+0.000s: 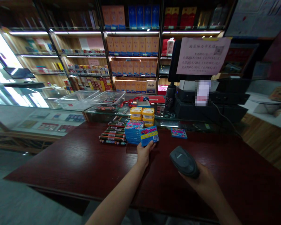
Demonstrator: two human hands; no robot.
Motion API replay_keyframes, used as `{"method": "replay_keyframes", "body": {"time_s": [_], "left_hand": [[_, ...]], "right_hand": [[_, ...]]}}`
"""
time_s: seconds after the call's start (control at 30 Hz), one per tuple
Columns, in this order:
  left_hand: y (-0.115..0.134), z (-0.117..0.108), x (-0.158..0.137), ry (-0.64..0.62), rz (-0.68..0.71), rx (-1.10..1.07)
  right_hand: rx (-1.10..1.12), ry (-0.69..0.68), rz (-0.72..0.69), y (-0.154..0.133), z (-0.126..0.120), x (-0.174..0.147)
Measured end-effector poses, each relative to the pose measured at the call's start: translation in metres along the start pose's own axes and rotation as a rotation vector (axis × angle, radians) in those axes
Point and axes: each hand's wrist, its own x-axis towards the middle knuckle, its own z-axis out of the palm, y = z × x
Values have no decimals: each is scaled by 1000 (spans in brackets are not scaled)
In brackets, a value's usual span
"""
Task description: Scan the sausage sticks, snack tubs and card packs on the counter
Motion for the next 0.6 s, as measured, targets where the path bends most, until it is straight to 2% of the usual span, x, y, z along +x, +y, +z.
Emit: {"method": "replay_keyframes", "body": {"time_s": [0.13,0.23,0.33,0.43,0.53,0.6], "left_hand": [[3,5,-3,-59,130,200],[13,13,-1,-111,295,351],[38,23,5,-92,510,498],[79,25,16,-36,772,705],[125,17,30,-86,1091,1097],[148,7,37,-154,1207,1401]], "right_hand": [[-550,26,3,14,-2,7],[-757,66,-75,32,3,11],[-821,94,-129,49,10,12],[-837,108,-129,56,12,12],[-818,95,-107,55,11,10],[-790,70,-88,51,10,10]]}}
